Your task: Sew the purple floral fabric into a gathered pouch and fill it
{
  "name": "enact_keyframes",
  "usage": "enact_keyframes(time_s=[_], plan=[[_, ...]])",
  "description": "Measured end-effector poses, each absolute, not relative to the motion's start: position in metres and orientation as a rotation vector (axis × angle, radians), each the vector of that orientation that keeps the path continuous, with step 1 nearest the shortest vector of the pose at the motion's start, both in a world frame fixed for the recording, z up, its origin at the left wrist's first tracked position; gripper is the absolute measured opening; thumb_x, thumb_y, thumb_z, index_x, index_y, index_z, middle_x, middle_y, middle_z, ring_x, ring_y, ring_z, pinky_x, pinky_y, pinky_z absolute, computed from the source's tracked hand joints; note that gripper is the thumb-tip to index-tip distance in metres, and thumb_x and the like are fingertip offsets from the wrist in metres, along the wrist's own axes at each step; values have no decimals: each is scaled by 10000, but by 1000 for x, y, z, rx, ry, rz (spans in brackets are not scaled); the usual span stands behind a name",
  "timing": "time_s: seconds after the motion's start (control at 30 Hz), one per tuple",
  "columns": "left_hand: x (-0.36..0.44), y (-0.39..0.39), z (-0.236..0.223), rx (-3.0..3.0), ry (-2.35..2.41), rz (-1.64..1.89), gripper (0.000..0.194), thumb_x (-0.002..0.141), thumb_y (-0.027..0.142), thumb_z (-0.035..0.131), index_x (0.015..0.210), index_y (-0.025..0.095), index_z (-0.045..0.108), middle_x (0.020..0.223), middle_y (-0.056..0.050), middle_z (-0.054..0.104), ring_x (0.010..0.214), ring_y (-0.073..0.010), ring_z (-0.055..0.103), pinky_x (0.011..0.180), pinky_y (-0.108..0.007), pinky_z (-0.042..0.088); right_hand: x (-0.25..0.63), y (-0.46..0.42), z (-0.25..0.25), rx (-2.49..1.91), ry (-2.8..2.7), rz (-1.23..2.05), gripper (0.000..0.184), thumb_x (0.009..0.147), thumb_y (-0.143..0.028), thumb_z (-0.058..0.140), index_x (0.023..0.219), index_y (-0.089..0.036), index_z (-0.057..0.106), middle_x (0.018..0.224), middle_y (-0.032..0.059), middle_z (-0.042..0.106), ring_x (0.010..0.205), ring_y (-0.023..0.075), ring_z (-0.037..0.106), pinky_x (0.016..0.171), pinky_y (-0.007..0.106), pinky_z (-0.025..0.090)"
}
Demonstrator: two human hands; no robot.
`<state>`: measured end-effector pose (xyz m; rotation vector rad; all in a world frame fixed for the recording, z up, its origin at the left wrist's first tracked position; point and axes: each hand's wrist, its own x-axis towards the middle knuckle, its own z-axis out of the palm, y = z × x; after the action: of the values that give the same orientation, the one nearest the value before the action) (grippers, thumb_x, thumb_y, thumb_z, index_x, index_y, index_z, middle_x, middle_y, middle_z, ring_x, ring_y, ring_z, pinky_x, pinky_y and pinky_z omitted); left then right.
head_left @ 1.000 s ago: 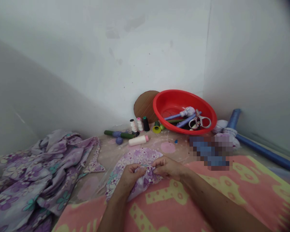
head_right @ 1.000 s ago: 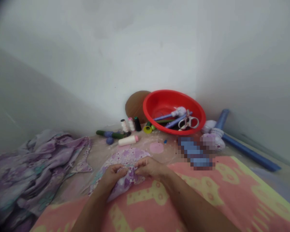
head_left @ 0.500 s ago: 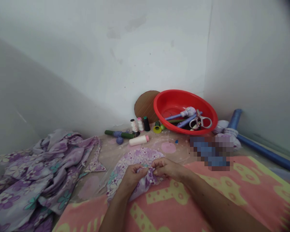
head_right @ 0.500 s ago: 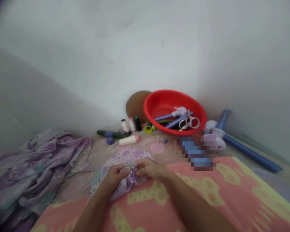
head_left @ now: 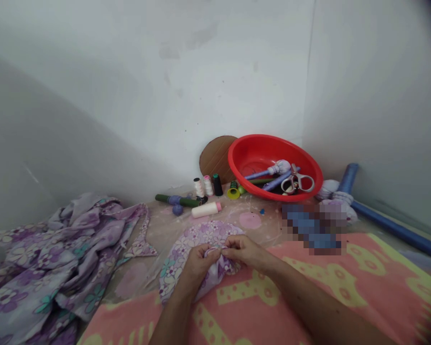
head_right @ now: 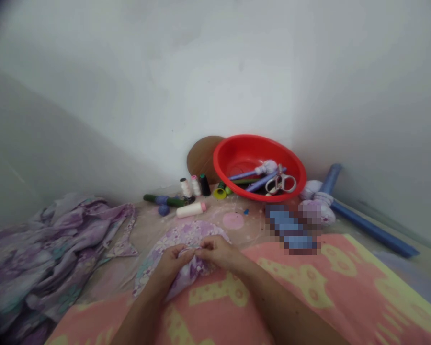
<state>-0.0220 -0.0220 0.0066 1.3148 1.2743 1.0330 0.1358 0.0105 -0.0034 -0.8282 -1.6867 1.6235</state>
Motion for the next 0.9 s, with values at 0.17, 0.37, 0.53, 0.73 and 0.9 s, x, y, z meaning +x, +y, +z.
enact_keyframes(time_s=[0.17, 0.37, 0.53, 0.73, 0.9], plan=[[-25, -25, 5, 1209, 1182, 994, 285, 597, 376, 640, 580, 114, 530, 455, 58, 410, 419, -51, 306, 418, -174, 212, 134, 8, -2, -783, -1655, 1621, 320, 628, -431, 595, 650, -149, 446, 473, -66, 404, 404, 45, 336, 399, 171, 247], [-28, -25, 1, 1155, 1089, 978, 270, 608, 352, 650, 613, 102, 549, 453, 48, 442, 403, -44, 318, 415, -171, 207, 133, 4, 0, -695, -1723, 1533, 233, 685, -344, 558, 772, -160, 447, 532, -62, 410, 437, 51, 356, 421, 169, 276], [-24, -25, 2, 1139, 1108, 1020, 283, 583, 364, 664, 597, 102, 559, 463, 30, 497, 404, -56, 372, 415, -176, 243, 134, 5, -2, -799, -1965, 1155, 162, 754, -225, 469, 911, -190, 459, 526, -66, 425, 467, 73, 413, 452, 172, 313], [-15, -21, 4, 1089, 1153, 1169, 288, 539, 373, 678, 613, 122, 556, 481, 38, 518, 435, -81, 422, 450, -191, 305, 136, 1, 4, -924, -2120, 303, 135, 782, -242, 466, 844, -205, 580, 805, 33, 564, 712, 134, 519, 613, 224, 363], [-11, -20, 5, 1229, 1301, 1222, 274, 550, 371, 650, 542, 125, 530, 437, 57, 451, 419, -68, 360, 426, -183, 273, 133, -2, 1, -871, -2151, 187, 196, 822, -228, 400, 823, -202, 594, 718, 24, 597, 647, 125, 545, 588, 220, 372]])
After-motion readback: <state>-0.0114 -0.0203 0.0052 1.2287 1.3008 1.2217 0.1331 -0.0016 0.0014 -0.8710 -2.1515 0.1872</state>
